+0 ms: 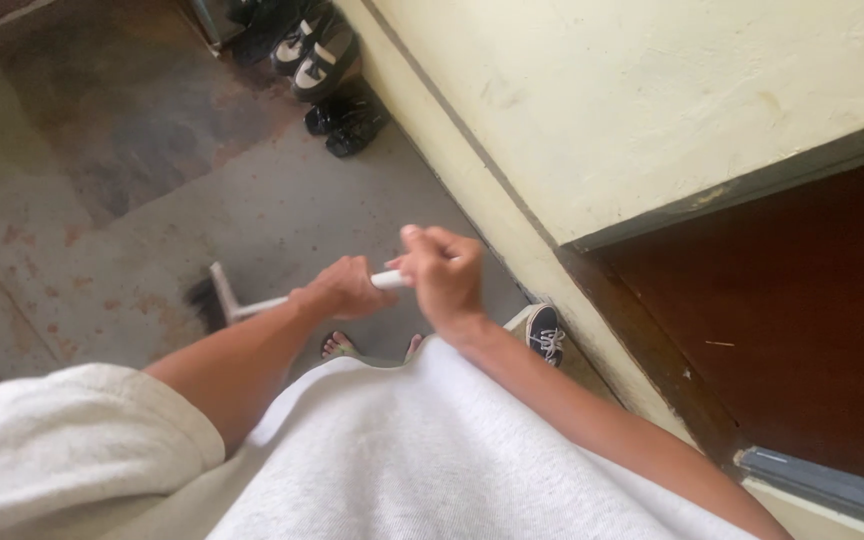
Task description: Sweeping a concrete floor area with a broom.
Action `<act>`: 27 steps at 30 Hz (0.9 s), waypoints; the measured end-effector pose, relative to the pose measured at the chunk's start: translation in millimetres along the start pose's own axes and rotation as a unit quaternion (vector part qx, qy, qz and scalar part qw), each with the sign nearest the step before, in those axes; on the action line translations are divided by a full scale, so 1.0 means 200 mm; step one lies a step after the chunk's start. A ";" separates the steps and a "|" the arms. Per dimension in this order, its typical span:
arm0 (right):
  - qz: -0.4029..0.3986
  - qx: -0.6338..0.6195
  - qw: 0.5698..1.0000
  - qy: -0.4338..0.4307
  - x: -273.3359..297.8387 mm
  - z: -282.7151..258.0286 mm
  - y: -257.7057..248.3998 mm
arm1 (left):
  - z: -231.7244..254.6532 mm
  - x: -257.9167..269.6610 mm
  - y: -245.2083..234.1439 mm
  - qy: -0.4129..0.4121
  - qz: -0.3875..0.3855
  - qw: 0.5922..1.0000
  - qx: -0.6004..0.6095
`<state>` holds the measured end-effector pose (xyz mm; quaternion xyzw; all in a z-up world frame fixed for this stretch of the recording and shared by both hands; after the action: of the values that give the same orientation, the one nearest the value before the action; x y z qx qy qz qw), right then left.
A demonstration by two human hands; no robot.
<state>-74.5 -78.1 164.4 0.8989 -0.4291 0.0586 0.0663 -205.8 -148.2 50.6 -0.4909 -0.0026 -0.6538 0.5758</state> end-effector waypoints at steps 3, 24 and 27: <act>0.065 0.002 0.998 0.010 -0.02 -0.11 -0.09 | 0.15 0.07 -0.06 -0.019 0.013 1.000 -0.001; -0.129 0.279 0.943 -0.127 0.21 -0.13 0.19 | 0.13 -0.22 0.11 0.351 0.116 0.917 0.149; -0.142 0.193 0.959 -0.151 0.20 -0.28 0.25 | 0.00 -0.15 0.06 0.282 0.139 0.941 0.128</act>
<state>-91.1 -130.9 228.8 0.9446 -0.2830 -0.0061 -0.1662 -200.7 -130.1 24.7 -0.2044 0.1447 -0.6733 0.6957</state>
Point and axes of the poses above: each hand's wrist, its own x-axis away from the middle knuckle, its own y-axis out of the palm, z = x × y, the point moved 2 cm from there along -x, towards the middle knuckle, and after that the axes turned 6 degrees about -z, right-handed, at the moved point
